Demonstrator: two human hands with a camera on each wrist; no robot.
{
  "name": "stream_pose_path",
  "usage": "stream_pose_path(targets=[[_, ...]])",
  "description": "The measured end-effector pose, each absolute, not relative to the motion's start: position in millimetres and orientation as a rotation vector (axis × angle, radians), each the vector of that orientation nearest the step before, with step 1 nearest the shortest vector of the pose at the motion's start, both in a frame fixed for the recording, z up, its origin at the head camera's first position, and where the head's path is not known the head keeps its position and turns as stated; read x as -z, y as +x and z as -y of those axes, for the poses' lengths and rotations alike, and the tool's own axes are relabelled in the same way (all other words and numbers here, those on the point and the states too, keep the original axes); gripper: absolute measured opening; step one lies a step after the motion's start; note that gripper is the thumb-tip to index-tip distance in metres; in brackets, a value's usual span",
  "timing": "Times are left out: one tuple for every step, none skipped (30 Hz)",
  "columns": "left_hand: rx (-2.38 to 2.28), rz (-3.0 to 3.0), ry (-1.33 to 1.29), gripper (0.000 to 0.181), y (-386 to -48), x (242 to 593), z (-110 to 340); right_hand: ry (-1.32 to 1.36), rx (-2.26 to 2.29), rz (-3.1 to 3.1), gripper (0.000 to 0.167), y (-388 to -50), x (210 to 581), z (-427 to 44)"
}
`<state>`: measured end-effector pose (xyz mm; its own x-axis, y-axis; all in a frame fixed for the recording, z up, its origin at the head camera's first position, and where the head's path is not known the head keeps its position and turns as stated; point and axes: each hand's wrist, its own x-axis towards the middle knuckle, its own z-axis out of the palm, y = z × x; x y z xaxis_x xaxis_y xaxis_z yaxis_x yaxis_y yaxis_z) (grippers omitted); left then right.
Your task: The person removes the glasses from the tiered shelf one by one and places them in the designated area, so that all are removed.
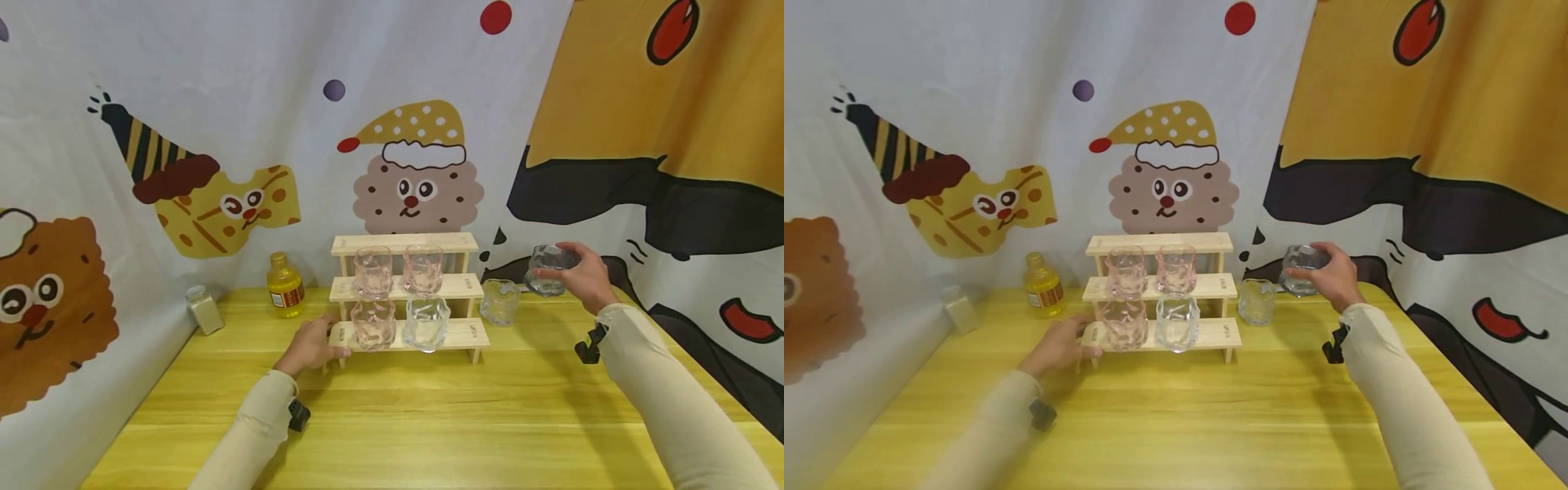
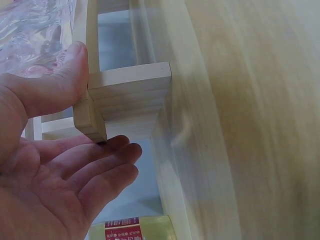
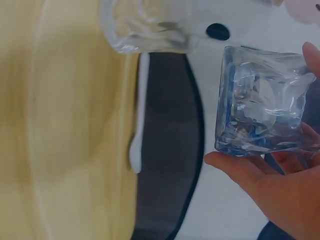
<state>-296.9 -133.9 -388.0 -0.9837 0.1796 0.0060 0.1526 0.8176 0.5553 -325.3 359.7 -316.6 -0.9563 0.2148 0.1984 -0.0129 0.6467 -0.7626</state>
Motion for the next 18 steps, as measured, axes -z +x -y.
stream_pose_path(targets=[[-0.898, -2.948, 0.265, 0.067, -296.8, 388.0, 133.7, -0.174, -1.210, 2.597, 0.100, -325.0, 319.0, -361.3], [-0.899, -2.947, 0.264, 0.067, -296.7, 387.8, 133.4, -0.186, -1.216, 2.596, 0.100, -324.6, 321.6, -362.6], [-0.900, -2.946, 0.266, 0.068, -296.9, 387.7, 133.2, -0.198, -1.224, 2.595, 0.099, -324.2, 324.4, -363.7], [-0.902, -2.945, 0.264, 0.068, -297.0, 387.8, 133.3, -0.208, -1.231, 2.594, 0.099, -324.1, 327.1, -364.7], [-0.902, -2.945, 0.263, 0.069, -297.1, 387.7, 133.4, -0.216, -1.239, 2.591, 0.099, -324.2, 330.1, -365.4], [-0.902, -2.944, 0.263, 0.069, -297.3, 387.8, 133.5, -0.222, -1.248, 2.588, 0.098, -324.3, 333.1, -366.1], [-0.901, -2.944, 0.263, 0.070, -297.5, 387.9, 133.6, -0.224, -1.258, 2.587, 0.098, -324.7, 336.3, -366.8], [-0.898, -2.945, 0.263, 0.070, -297.5, 387.9, 133.6, -0.223, -1.270, 2.588, 0.097, -325.0, 339.6, -367.6], [-0.899, -2.944, 0.259, 0.069, -297.6, 388.2, 133.7, -0.221, -1.283, 2.589, 0.097, -325.5, 342.9, -368.3], [-0.897, -2.944, 0.255, 0.069, -297.7, 388.5, 133.7, -0.218, -1.290, 2.593, 0.098, -326.1, 346.3, -369.1], [-0.896, -2.945, 0.254, 0.069, -297.7, 388.6, 133.7, -0.215, -1.297, 2.597, 0.097, -326.8, 349.8, -369.6], [-0.897, -2.944, 0.251, 0.069, -297.7, 389.0, 133.7, -0.213, -1.302, 2.600, 0.097, -327.4, 353.2, -370.1], [-0.896, -2.944, 0.253, 0.069, -297.7, 389.1, 133.6, -0.214, -1.305, 2.602, 0.097, -328.2, 356.6, -370.4], [-0.895, -2.946, 0.257, 0.069, -297.9, 389.3, 133.6, -0.216, -1.303, 2.605, 0.097, -329.0, 359.9, -370.6], [-0.895, -2.947, 0.258, 0.068, -297.9, 389.3, 133.5, -0.218, -1.301, 2.606, 0.097, -329.8, 363.1, -370.7], [-0.894, -2.949, 0.262, 0.068, -298.1, 389.5, 133.5, -0.219, -1.300, 2.607, 0.097, -330.7, 365.9, -370.8], [-0.893, -2.950, 0.263, 0.068, -298.3, 389.6, 133.5, -0.221, -1.304, 2.607, 0.097, -331.5, 368.4, -370.8], [-0.892, -2.953, 0.266, 0.068, -298.5, 389.7, 133.6, -0.222, -1.304, 2.611, 0.098, -332.2, 370.6, -370.9]])
